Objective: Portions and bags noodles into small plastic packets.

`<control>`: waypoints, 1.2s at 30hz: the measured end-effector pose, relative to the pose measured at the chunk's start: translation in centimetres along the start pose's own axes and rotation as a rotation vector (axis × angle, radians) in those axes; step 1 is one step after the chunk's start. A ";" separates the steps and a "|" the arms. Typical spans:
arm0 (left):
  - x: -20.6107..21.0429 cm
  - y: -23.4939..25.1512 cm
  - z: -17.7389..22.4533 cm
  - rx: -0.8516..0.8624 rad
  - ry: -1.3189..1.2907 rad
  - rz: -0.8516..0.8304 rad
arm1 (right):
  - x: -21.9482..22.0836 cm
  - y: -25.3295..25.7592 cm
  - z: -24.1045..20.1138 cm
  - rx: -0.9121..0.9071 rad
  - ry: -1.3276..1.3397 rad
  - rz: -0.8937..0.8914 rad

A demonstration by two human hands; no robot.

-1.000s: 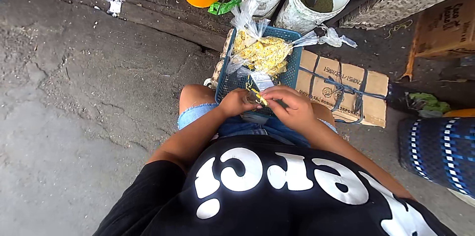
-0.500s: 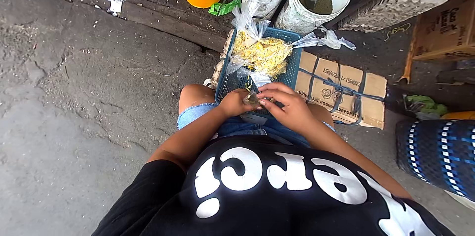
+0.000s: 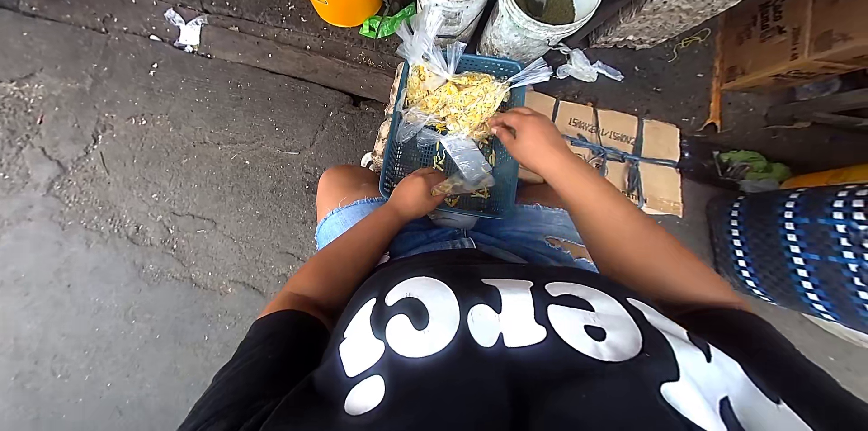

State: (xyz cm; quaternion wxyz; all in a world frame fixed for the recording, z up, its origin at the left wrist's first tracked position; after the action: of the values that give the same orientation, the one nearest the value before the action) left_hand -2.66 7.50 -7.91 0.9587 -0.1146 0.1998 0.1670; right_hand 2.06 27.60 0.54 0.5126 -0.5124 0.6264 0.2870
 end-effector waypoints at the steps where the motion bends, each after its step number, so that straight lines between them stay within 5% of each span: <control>1: 0.2 0.0 0.0 0.036 0.027 -0.026 | 1.6 0.5 0.4 0.005 -0.055 -0.064; 4: 0.5 0.0 0.0 0.090 0.066 -0.077 | 6.9 0.8 -0.4 0.022 -0.211 -0.300; 7: 0.6 0.0 -0.1 0.070 0.054 -0.100 | 10.5 0.8 -0.3 0.251 -0.306 -0.513; 11: 0.8 -0.2 -0.5 0.093 0.035 -0.107 | 13.2 0.4 0.7 0.420 -0.298 -0.484; 36: 0.7 -0.3 0.1 0.097 -0.001 -0.129 | 13.2 0.6 0.7 0.434 -0.169 -0.538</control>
State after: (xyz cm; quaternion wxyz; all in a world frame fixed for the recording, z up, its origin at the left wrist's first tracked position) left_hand -1.88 7.45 -8.11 0.9720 -0.0807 0.1994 0.0948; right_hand 2.36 23.79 -12.16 0.7169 -0.5126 0.4705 0.0433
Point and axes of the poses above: each hand's wrist, its own y-axis towards the middle knuckle, its own x-axis out of the palm, z = x × y, the point moved 6 cm from there along y, towards the middle knuckle, and after that the axes turned 15 degrees about -y, right-handed, at the moved point
